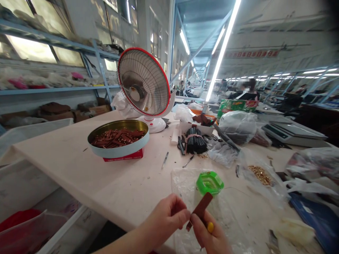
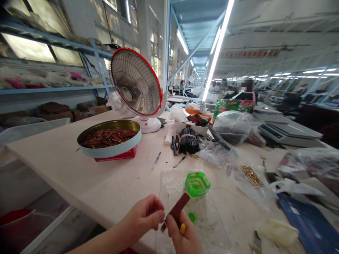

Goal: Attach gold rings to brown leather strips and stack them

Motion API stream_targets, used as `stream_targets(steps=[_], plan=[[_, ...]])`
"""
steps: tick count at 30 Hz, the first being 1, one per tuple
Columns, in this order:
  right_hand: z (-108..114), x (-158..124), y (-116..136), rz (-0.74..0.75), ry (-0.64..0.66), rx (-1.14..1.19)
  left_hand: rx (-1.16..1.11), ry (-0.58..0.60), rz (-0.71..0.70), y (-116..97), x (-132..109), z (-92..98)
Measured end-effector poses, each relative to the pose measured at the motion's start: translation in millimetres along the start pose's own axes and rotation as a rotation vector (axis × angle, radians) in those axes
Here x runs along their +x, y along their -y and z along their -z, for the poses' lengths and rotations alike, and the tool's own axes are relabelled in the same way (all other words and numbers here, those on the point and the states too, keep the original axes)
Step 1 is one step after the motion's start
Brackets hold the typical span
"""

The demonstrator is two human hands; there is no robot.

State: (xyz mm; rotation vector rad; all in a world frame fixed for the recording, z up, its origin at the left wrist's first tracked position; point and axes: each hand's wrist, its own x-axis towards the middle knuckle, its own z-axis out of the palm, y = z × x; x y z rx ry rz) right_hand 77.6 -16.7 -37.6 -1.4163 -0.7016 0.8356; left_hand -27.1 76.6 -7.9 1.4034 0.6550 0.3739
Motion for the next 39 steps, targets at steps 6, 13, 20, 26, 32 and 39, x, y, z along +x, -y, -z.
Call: stream_targets(steps=[6, 13, 20, 26, 32, 39], plan=[[5, 3, -12, -0.083, -0.104, 0.091, -0.127, -0.026, 0.136, 20, -6, -12.9], [1, -2, -16, -0.037, -0.136, 0.024, -0.044, -0.073, 0.124, 14, -7, -16.0], [-2, -7, -15, 0.010, -0.098, -0.047, 0.148, -0.160, 0.063, 19, -13, -13.9], [13, -5, -24, -0.108, 0.029, 0.064, 0.028, -0.033, 0.124, 15, -24, -13.3], [26, -7, -29, -0.209, 0.183, 0.245, 0.044, 0.053, 0.123, 13, -31, -9.3], [15, -10, -29, -0.258, 0.195, 0.387, 0.228, -0.037, 0.050, 15, -28, -15.3]])
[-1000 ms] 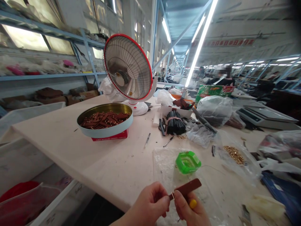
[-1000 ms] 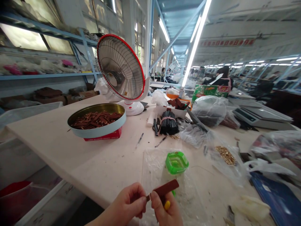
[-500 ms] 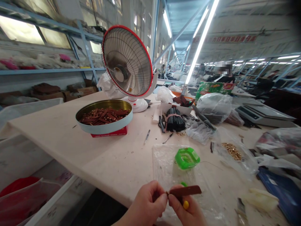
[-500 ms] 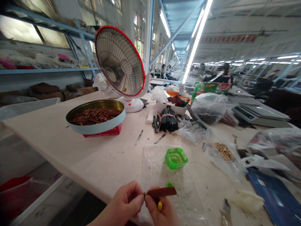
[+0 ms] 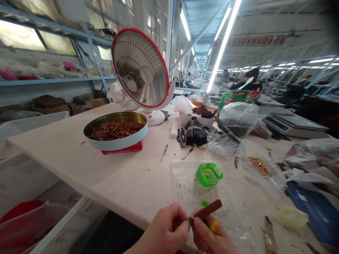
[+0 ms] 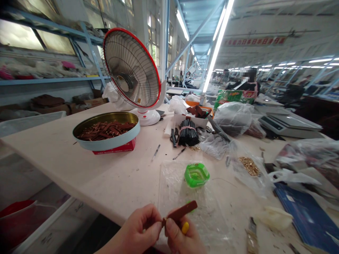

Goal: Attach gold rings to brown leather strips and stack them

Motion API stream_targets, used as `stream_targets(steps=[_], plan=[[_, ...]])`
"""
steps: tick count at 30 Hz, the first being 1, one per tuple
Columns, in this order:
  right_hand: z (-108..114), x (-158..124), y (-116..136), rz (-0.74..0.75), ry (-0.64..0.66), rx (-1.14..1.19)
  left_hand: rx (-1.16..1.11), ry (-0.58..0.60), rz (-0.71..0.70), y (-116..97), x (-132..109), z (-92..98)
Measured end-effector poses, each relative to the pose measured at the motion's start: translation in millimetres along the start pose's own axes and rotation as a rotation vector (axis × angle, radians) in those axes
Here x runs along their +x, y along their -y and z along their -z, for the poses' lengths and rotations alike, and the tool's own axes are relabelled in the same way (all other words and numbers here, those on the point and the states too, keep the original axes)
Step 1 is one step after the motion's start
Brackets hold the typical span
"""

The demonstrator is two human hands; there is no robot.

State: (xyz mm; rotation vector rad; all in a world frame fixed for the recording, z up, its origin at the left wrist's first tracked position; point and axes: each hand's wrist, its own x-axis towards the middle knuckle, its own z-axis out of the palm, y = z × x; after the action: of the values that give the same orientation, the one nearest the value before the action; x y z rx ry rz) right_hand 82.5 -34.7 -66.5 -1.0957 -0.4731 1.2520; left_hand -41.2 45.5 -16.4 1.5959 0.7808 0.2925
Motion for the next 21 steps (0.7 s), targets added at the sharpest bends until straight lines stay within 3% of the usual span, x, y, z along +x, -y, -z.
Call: stream_targets(steps=[6, 13, 21], plan=[[-10, -4, -5, 0.044, -0.208, -0.067, 0.147, -0.048, 0.029, -8, -2, -3.5], [3, -2, -2, 0.027, -0.083, -0.093, 0.160, -0.041, -0.007, -7, -1, -3.1], [-13, -9, -2, 0.060, -0.284, -0.223, 0.210, -0.071, 0.007, 4, -1, -11.3]])
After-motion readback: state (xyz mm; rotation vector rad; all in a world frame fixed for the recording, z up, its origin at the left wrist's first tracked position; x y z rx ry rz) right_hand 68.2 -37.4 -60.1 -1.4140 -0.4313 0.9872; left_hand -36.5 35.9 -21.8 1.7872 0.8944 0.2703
